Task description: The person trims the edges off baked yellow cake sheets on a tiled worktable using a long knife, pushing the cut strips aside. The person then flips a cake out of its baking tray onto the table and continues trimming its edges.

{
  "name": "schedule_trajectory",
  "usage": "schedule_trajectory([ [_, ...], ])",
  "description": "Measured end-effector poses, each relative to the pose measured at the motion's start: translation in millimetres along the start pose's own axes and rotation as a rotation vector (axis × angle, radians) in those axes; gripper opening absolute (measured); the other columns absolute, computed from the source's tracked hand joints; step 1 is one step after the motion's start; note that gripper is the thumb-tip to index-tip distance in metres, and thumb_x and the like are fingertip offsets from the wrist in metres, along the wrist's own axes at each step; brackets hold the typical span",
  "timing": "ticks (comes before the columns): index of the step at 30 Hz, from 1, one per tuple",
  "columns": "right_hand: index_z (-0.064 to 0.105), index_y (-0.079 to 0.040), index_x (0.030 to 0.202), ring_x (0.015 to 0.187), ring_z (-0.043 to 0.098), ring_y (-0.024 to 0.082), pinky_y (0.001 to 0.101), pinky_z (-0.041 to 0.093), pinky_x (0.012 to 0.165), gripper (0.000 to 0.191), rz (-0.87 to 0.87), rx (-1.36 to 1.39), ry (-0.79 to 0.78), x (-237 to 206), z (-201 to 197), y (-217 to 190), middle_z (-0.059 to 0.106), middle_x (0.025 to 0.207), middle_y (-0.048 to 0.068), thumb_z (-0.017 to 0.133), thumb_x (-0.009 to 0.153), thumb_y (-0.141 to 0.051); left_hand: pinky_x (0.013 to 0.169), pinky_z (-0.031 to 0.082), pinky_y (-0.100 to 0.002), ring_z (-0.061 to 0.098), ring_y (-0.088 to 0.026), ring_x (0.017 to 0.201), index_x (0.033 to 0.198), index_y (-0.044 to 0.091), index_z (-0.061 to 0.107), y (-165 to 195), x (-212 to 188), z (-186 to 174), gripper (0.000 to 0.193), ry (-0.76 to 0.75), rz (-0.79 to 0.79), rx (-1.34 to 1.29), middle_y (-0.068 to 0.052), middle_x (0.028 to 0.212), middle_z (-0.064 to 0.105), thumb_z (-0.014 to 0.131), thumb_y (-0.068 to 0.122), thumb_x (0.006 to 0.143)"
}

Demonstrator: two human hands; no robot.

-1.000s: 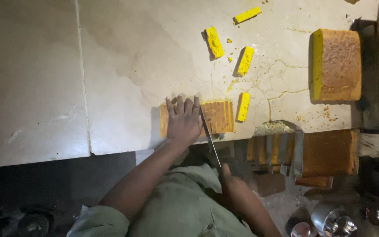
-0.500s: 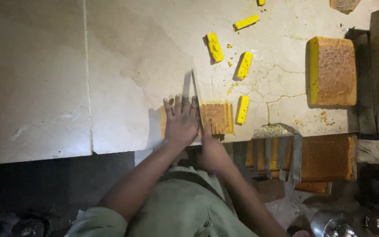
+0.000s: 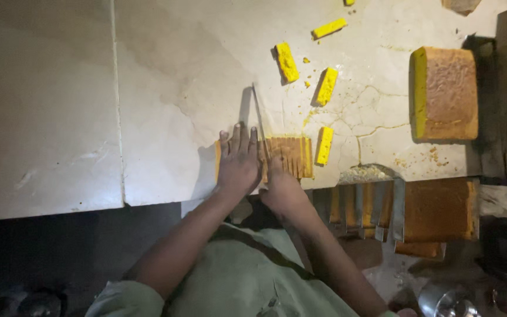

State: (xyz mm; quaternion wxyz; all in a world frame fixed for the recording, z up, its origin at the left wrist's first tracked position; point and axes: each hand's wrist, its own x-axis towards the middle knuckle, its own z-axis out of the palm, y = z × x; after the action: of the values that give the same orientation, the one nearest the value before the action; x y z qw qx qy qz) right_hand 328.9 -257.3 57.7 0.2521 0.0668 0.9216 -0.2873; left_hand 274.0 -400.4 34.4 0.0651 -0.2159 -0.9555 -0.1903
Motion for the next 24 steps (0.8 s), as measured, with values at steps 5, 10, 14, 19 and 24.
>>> schedule_trajectory([
  [5,0.030,0.005,0.136,0.093,0.070,0.048,0.0519,0.057,0.080,0.074,0.032,-0.043,-0.153,-57.1,-14.9,-20.0,0.070,0.095,0.033,0.074,0.081,-0.016,0.112,0.009,-0.082,0.034,-0.045,0.146,0.155,0.004,0.039,-0.7,0.6,-8.9,0.065,-0.132,-0.061,0.057,-0.020,0.148,0.049,0.052,0.031,0.098],
  [10,0.017,0.000,0.151,0.091,0.068,0.048,0.0510,0.055,0.077,0.086,0.046,-0.047,-0.315,-125.2,35.6,59.9,0.069,0.096,0.031,0.073,0.089,-0.018,0.113,0.009,-0.081,0.034,-0.043,0.145,0.155,0.003,0.038,-0.7,4.9,-8.9,0.068,-0.250,-0.107,0.005,-0.019,0.141,0.049,0.052,0.034,0.096],
  [14,0.010,0.009,0.156,0.083,0.066,0.049,0.0529,0.054,0.072,0.086,-0.246,-0.090,0.041,-75.0,70.0,70.5,0.067,0.093,0.031,0.062,0.088,-0.003,0.115,0.009,-0.078,0.032,-0.042,0.147,0.155,-0.001,0.038,-2.7,-0.4,-2.6,0.071,-0.183,-0.097,0.034,-0.020,0.147,0.047,0.052,0.035,0.095],
  [19,0.028,0.007,0.139,0.088,0.070,0.048,0.0538,0.056,0.076,0.072,-0.107,-0.045,-0.011,0.7,20.8,10.3,0.069,0.093,0.030,0.069,0.081,-0.006,0.120,0.010,-0.074,0.026,-0.042,0.155,0.155,0.001,0.040,-11.0,-7.1,0.1,0.064,-0.003,-0.024,0.016,-0.023,0.160,0.041,0.050,0.034,0.102],
  [24,0.031,0.000,0.140,0.093,0.069,0.051,0.0542,0.056,0.078,0.062,0.082,0.025,-0.155,-41.1,-7.1,-24.4,0.069,0.099,0.032,0.064,0.089,-0.010,0.112,0.014,-0.081,0.029,-0.045,0.147,0.153,0.003,0.043,-12.8,-8.6,-6.9,0.065,-0.066,-0.063,0.017,-0.019,0.152,0.045,0.054,0.035,0.098],
])
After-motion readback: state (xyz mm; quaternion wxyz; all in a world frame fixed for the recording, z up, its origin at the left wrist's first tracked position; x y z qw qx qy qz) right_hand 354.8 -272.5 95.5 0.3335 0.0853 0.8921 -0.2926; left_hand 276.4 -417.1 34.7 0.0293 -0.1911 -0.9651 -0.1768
